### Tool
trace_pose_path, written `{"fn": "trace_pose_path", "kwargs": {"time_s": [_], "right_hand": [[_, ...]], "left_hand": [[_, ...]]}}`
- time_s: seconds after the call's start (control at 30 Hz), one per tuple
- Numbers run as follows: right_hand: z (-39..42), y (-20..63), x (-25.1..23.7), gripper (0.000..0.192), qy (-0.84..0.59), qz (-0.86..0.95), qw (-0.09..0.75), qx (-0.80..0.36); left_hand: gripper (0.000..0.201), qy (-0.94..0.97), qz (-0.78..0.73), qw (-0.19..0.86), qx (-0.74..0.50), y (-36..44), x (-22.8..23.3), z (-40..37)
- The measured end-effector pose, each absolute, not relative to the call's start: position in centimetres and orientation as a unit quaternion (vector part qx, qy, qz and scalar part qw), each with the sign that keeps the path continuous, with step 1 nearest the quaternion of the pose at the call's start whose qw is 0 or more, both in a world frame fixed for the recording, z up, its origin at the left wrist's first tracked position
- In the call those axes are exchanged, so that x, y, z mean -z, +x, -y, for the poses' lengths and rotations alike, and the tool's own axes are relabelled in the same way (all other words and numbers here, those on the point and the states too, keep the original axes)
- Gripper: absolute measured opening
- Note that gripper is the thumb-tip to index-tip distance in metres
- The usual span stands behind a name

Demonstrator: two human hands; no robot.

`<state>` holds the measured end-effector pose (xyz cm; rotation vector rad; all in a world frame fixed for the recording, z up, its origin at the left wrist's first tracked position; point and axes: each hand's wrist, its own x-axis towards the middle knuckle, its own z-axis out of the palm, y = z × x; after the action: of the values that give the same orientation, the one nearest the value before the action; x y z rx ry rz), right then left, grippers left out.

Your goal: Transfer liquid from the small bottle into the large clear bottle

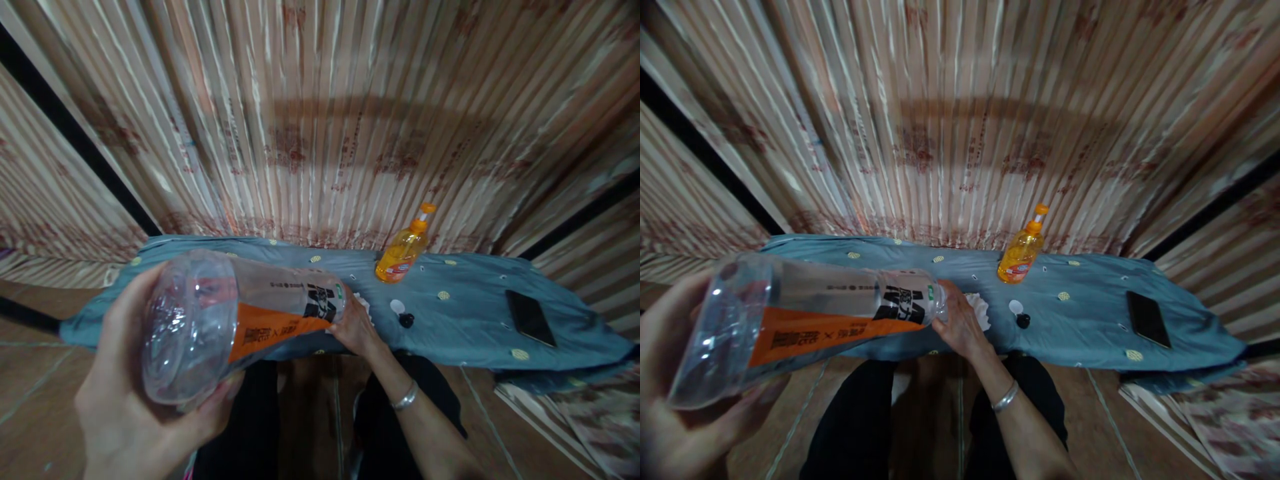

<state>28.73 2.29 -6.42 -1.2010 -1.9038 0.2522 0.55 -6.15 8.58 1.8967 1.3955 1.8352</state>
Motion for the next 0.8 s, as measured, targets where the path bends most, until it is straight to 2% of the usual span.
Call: {"fn": "trace_pose_path", "kwargs": {"time_s": [0.8], "right_hand": [[-2.25,28.67,6.27,0.078,-0.493,0.76,0.412,-0.097]], "left_hand": [[0.099,0.656,-0.476,0.028,-0.585,0.85,-9.34,6.0]]}}
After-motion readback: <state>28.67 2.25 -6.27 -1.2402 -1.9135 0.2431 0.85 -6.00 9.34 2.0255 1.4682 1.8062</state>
